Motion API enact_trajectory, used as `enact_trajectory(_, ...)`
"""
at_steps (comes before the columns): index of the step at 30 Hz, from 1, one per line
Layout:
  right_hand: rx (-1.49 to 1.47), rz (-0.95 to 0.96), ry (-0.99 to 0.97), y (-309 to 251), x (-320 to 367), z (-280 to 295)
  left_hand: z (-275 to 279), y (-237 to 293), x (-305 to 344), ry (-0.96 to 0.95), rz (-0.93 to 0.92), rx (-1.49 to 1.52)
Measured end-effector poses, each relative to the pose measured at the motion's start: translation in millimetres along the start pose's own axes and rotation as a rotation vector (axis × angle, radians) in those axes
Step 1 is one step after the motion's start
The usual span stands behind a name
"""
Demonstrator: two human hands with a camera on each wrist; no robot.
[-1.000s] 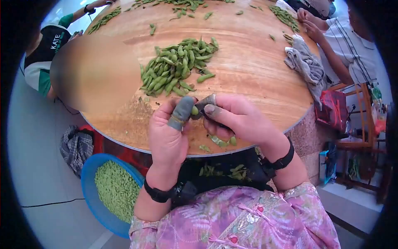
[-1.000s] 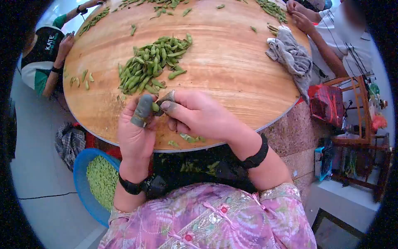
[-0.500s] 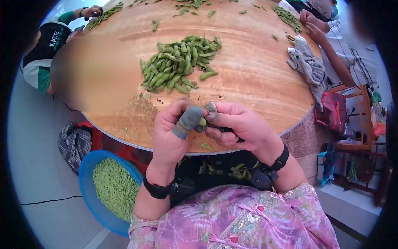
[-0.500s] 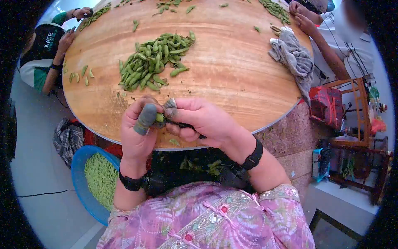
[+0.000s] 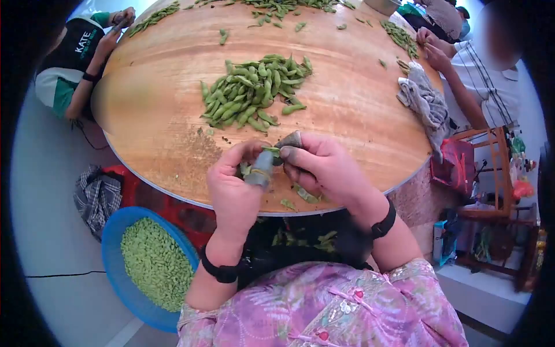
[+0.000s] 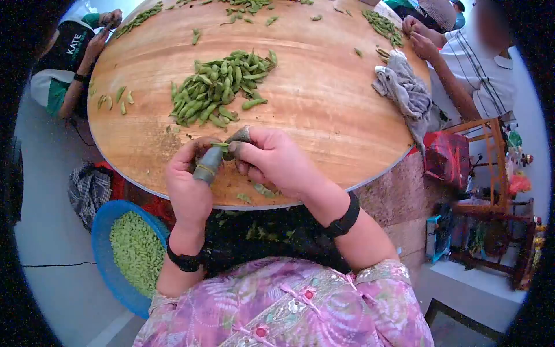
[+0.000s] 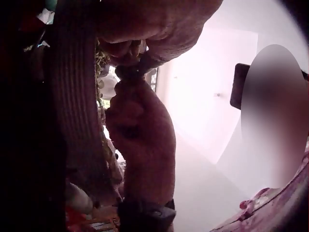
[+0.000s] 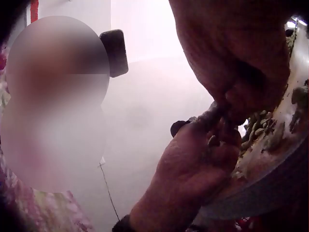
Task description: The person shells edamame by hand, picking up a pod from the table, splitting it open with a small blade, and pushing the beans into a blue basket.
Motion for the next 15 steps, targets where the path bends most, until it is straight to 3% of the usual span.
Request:
enact_trajectory(2, -0.062, -0.028, 0.012, 3, -4, -2, 2, 1, -2, 0.014, 0.019, 0.033)
enact_trajectory(3, -0.053, -0.029, 0.009, 3, -6, -6, 3, -1, -3, 0.016, 0.095, 0.206)
enact_trajectory(5, 0.352, 0.237, -0.090, -17, -12, -16, 5, -6, -8, 0.023, 0.165, 0.391)
enact_trajectory(7, 0.405, 0.249, -0.151, -21, -25, -14, 12, -12, -14, -0.025, 0.216, 0.549)
enact_trajectory(9, 0.975, 0.627, 0.050, -60, -33, -3, 21, -15, -15, -0.047, 0.185, 0.532)
enact_trajectory(11, 1.151, 0.589, 0.072, -62, -44, 2, 21, -12, -13, -0.076, 0.159, 0.506)
enact_trajectory(13, 1.441, 0.406, -0.066, -36, -59, 0, 14, -12, -6, -0.098, 0.233, 0.255)
enact_trajectory(15, 1.432, 0.400, -0.087, -33, -58, 2, 6, -5, 0, -0.117, 0.146, 0.117)
Point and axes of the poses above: each hand's wrist, its own x-axis away from the middle knuckle, its own z-axis out of the back of the hand, y = z × x, the point moved 8 cm from there along -x, towards the middle knuckle, and after that the axes turned 9 degrees about z, right-handed, at the moved point
